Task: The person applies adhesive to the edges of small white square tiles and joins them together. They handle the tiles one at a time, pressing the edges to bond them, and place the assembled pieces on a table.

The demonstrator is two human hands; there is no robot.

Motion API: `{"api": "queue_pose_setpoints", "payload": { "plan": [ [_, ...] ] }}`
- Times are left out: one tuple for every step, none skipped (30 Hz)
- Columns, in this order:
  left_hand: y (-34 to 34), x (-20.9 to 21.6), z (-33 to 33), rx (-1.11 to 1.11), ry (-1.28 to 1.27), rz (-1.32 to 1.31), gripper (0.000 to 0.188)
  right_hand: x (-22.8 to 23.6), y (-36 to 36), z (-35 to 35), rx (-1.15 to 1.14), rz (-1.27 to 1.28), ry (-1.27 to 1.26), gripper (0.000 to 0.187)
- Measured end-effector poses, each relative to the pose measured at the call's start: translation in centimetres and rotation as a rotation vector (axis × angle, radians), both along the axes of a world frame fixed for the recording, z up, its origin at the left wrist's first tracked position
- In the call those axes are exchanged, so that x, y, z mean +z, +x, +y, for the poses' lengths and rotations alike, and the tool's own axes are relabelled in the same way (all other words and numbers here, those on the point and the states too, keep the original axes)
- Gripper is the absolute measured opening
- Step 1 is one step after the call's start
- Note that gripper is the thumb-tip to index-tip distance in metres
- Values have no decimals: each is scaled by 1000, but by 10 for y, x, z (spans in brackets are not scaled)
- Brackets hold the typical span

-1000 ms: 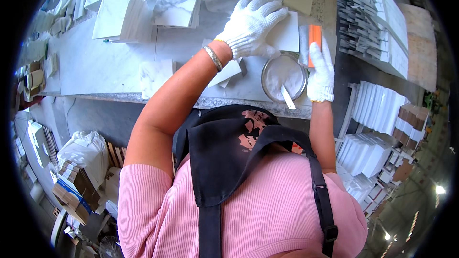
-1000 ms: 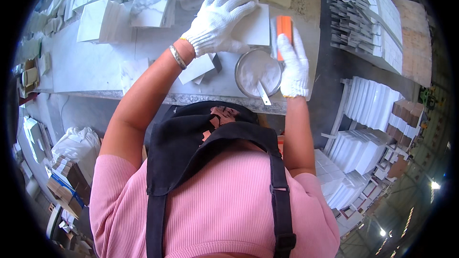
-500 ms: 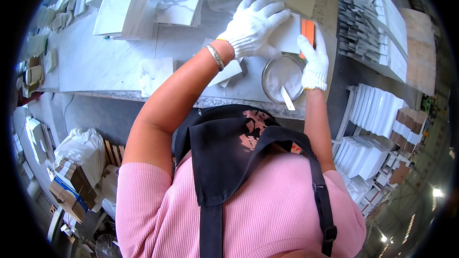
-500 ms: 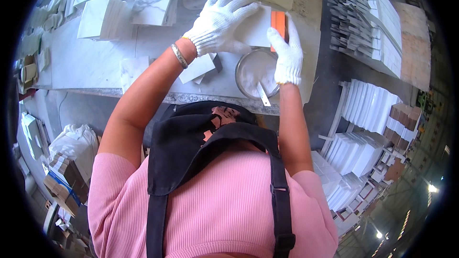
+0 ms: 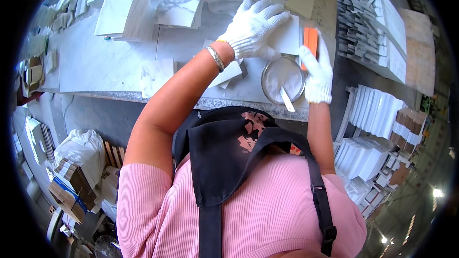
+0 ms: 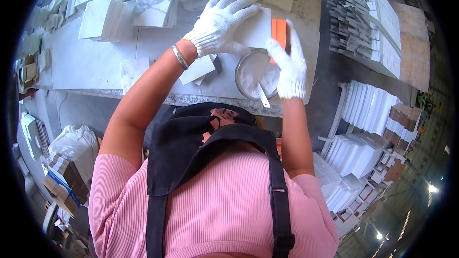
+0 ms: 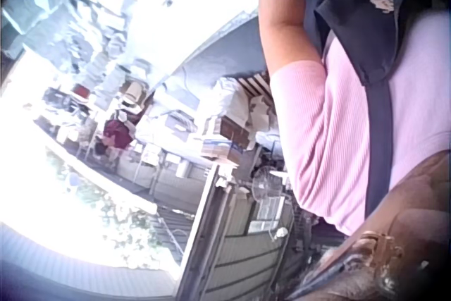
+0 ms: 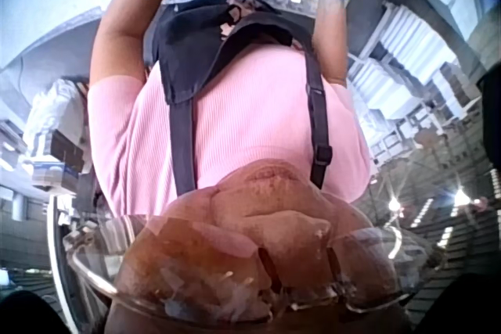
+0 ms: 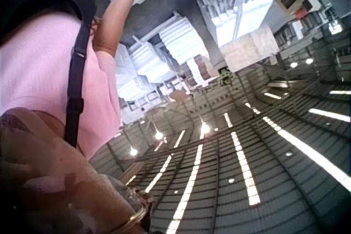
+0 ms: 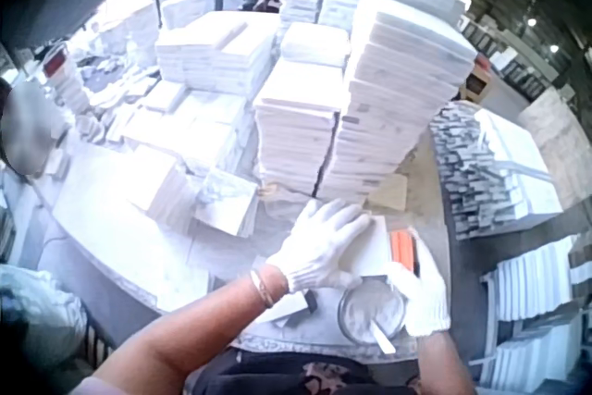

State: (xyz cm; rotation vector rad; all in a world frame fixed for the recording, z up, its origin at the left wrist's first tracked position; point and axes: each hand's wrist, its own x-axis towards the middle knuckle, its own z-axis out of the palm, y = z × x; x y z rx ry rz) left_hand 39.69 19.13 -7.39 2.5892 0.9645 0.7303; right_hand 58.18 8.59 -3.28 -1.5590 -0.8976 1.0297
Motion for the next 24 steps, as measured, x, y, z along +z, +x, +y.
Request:
{"api": "queue_pose_setpoints", "payload": {
  "plan": [
    [0, 0, -1, -7, -7, 4, 93, 3, -4, -6, 2, -7, -2, 66],
    [1, -1, -1, 1, -7, 1, 92, -2, -10, -7, -23, -73, 91, 64],
    [2, -3, -1, 10, -7, -1, 92, -3, -10, -3, -33, -75, 31, 64],
    [3, -3, -1, 14, -6, -6, 92, -3, -8, 5, -49, -78, -29, 64],
    [4, -2, -1, 4, -1, -13, 92, -3, -5, 13, -77, -84, -81, 64],
    [6, -3, -1, -7, 3, -20, 91, -21, 9, 17, -55, -78, 15, 64],
    [4, -3, 0, 1, 7, -20, 91, -20, 10, 17, -40, -37, 13, 64],
    [3, -3, 0, 2, 11, -15, 91, -18, 10, 17, -25, 4, 9, 64],
    [2, -3, 0, 2, 15, -10, 90, -16, 9, 15, -11, 44, 6, 64],
    [1, -4, 0, 10, 13, -4, 90, -3, 4, 8, 1, 164, -19, 63],
    [1, -3, 0, 7, 12, -8, 90, -1, 0, 2, -1, 114, -6, 63],
    [1, -2, 0, 4, 10, -11, 90, 0, -3, -3, -3, 64, 7, 63],
    [2, -1, -1, -4, 9, -14, 90, 0, -5, -6, -9, 14, 20, 62],
    [2, -2, -1, -4, 5, -14, 90, -2, -5, -4, -22, -4, 0, 62],
    [2, -4, -1, -5, 2, -14, 89, -7, -3, 3, -35, -21, -19, 61],
    [2, -3, 1, -12, 9, -14, 89, -9, -1, 12, -53, -39, -29, 61],
    [3, -2, 1, -16, 13, -14, 89, -11, 1, 17, -73, -56, -39, 60],
    [4, -1, 0, -20, 17, -14, 88, -12, 7, 17, -54, -138, -26, 60],
    [3, -1, 0, -16, 19, -13, 88, -12, 12, 15, -69, -59, -8, 59],
    [3, 0, 1, -21, 15, -8, 88, -9, 16, 8, -85, 20, 10, 58],
    [2, 1, 2, -27, 12, -3, 88, -6, 22, 1, -100, 99, 28, 57],
    [1, 2, 2, -30, 4, 3, 87, 8, 29, -6, -103, 202, -4, 51],
    [1, 2, 1, -23, 2, 10, 88, 16, 30, -11, -137, 241, 108, 47],
    [2, 2, 0, -15, 0, 17, 88, 15, 40, -14, -140, 215, 123, 48]
  ]
}}
